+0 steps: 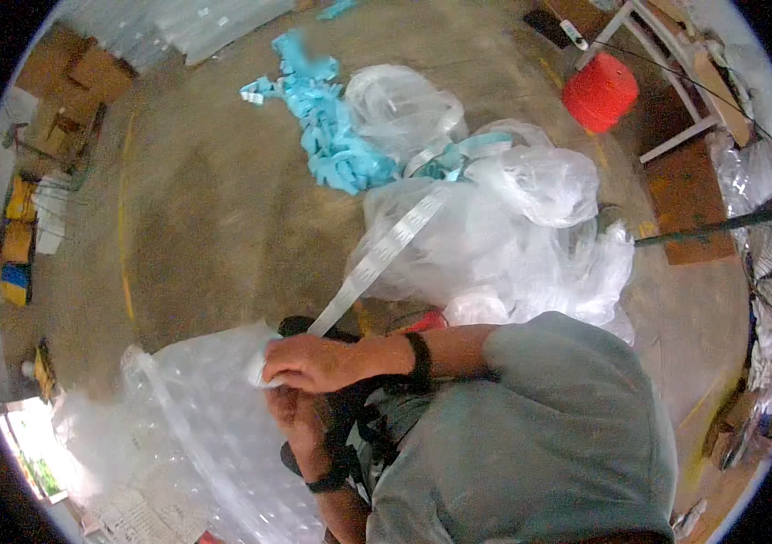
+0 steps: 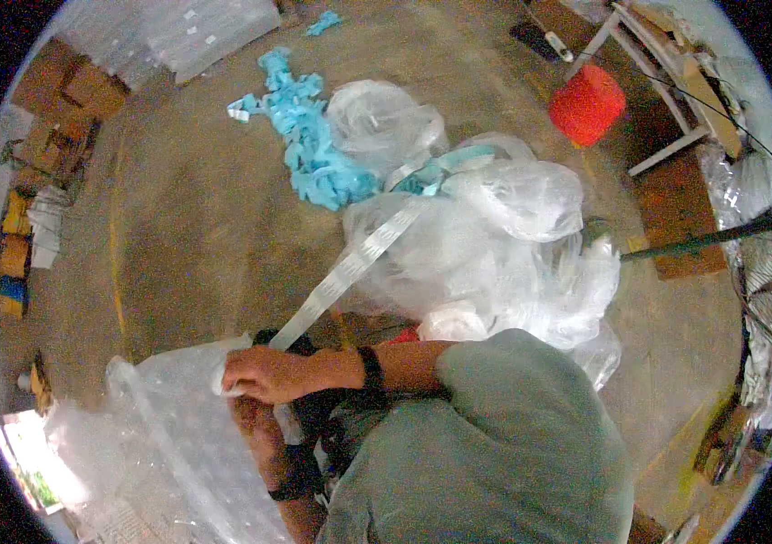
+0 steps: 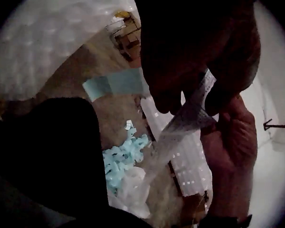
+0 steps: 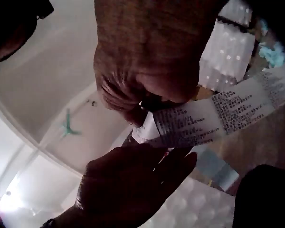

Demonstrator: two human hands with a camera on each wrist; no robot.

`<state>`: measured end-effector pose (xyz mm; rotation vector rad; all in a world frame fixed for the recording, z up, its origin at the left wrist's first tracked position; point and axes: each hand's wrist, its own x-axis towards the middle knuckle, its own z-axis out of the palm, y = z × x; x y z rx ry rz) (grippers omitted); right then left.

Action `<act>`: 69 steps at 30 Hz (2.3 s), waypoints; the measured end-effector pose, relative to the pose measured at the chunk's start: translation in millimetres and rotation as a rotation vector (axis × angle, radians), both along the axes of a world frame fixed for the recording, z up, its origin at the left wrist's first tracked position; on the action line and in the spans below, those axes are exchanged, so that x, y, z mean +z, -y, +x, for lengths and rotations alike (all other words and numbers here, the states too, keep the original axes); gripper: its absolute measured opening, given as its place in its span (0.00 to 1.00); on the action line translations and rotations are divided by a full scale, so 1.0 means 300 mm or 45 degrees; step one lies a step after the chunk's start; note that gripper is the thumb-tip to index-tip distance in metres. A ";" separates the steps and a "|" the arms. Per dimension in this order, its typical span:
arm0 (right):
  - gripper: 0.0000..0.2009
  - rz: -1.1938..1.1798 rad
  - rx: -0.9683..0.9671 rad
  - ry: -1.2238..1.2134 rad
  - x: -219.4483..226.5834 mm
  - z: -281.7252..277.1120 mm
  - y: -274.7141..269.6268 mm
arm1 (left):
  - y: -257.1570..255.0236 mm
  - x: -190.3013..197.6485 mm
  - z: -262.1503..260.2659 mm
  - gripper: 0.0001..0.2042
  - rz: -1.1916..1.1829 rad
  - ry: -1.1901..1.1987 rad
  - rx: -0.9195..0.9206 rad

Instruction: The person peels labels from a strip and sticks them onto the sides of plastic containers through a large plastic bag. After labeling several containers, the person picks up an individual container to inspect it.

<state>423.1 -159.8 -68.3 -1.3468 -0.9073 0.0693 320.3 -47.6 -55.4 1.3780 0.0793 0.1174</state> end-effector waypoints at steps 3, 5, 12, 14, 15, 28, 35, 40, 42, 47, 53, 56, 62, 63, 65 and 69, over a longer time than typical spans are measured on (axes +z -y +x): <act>0.06 0.062 0.036 0.026 0.033 -0.028 -0.088 | -0.127 -0.178 -0.075 0.36 0.023 -0.282 0.196; 0.06 0.083 0.030 0.035 0.030 -0.077 -0.165 | -0.133 -0.223 -0.133 0.30 -0.124 -0.032 0.207; 0.06 0.140 -0.261 0.066 0.095 -0.106 -0.224 | -0.164 -0.234 -0.154 0.25 -0.196 -0.110 0.325; 0.07 0.162 -0.005 0.057 0.085 -0.068 -0.221 | -0.170 -0.239 -0.152 0.24 -0.206 -0.080 0.330; 0.07 0.163 0.002 0.060 0.079 -0.059 -0.220 | -0.173 -0.243 -0.155 0.23 -0.213 -0.056 0.319; 0.12 -0.064 0.503 -0.061 0.086 -0.037 -0.131 | -0.138 -0.061 -0.232 0.22 0.229 -0.313 0.302; 0.12 -0.210 0.627 -0.147 0.089 -0.083 -0.157 | -0.188 -0.059 -0.274 0.28 -0.391 0.032 0.183; 0.12 -0.239 0.605 -0.091 0.076 -0.108 -0.216 | -0.214 -0.108 -0.322 0.27 -0.468 -0.080 0.270; 0.12 -0.257 0.538 -0.029 0.092 -0.104 -0.239 | -0.212 -0.115 -0.312 0.26 -0.446 -0.141 0.286; 0.13 -0.424 0.643 -0.544 0.147 -0.089 -0.265 | -0.167 -0.107 -0.232 0.21 -0.390 -0.186 0.276; 0.16 -0.371 0.499 -0.571 0.172 0.019 -0.311 | -0.133 -0.101 -0.145 0.19 -0.495 -0.104 0.177; 0.17 -0.079 0.363 -0.762 0.184 0.121 -0.346 | -0.141 -0.069 -0.137 0.20 -0.653 0.038 -0.050; 0.16 0.373 -0.362 -0.690 0.169 0.411 -0.320 | -0.139 0.030 -0.270 0.25 -0.465 -0.153 0.018; 0.16 0.379 -0.424 -0.682 0.133 0.467 -0.295 | -0.158 0.005 -0.316 0.26 -0.384 -0.211 0.107; 0.15 0.607 -0.699 -0.781 0.007 0.589 -0.265 | -0.167 0.015 -0.383 0.26 -0.362 -0.129 0.254; 0.11 0.649 -0.956 -0.823 -0.254 0.685 -0.099 | -0.359 0.029 -0.456 0.21 -0.143 -0.381 -0.095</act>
